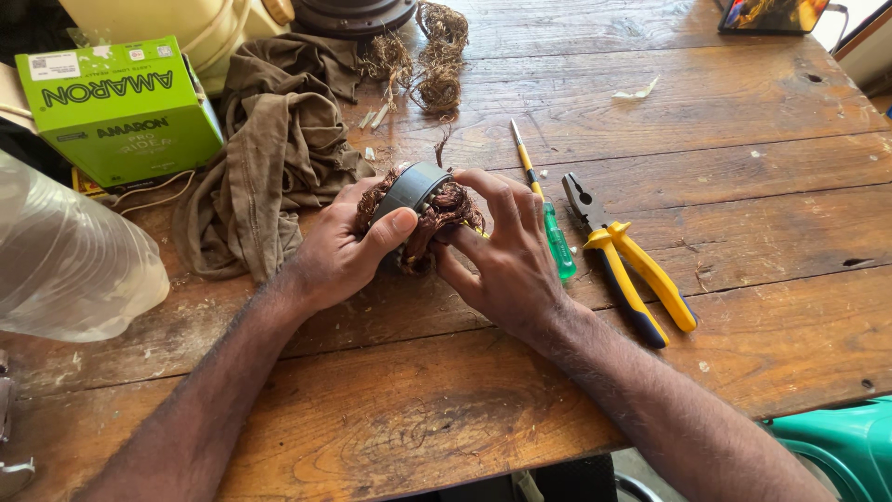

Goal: The person works on a motor stator at a wooden workbench, holding the ring-shaped stator with one hand while prying and pulling at the copper windings around its rim. They pick up a screwdriver partway through and use it to lever at the windings, then resume working the windings by hand before setting the stator down.

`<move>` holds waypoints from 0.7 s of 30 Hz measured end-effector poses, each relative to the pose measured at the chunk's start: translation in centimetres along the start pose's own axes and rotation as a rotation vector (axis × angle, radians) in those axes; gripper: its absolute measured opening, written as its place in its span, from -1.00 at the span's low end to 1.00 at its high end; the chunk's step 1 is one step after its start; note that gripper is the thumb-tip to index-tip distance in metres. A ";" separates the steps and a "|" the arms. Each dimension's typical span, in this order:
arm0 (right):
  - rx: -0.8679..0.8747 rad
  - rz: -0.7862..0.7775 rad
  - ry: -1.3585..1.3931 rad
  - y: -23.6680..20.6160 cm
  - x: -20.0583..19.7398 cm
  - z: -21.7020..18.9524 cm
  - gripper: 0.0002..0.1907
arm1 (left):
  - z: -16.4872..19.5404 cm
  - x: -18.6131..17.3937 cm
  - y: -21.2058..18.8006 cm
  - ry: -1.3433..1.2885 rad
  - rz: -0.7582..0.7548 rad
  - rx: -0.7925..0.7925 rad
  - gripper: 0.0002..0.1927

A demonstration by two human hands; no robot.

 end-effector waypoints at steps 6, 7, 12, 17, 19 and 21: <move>-0.003 -0.001 0.003 0.0 0.0 -0.1 -0.75 | -0.1 0.0 -0.1 -0.021 -0.005 -0.014 -0.19; -0.002 -0.002 0.009 0.0 0.0 -0.1 -0.74 | -0.1 0.1 -0.1 -0.037 -0.005 -0.016 -0.18; 0.006 0.006 0.024 0.1 0.1 -0.2 -0.74 | 0.1 0.3 -0.1 -0.089 -0.034 -0.028 -0.21; -0.021 0.019 -0.012 0.1 0.1 -0.5 -0.78 | 0.4 0.3 0.0 -0.059 -0.054 -0.034 -0.23; -0.035 0.018 -0.023 0.1 0.3 -0.5 -0.78 | -0.2 0.4 0.0 0.002 -0.073 -0.117 -0.27; -0.042 0.032 -0.027 0.2 0.4 -0.6 -0.78 | 0.4 0.2 0.2 -0.008 -0.064 -0.065 -0.30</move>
Point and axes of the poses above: each hand's wrist, its own y-axis towards the middle knuckle, its own x-axis out of the palm, z = x × y, the point moved 9 cm from there along y, towards the middle knuckle, and after that the axes turned 2 degrees about x, right-handed, at the moved point
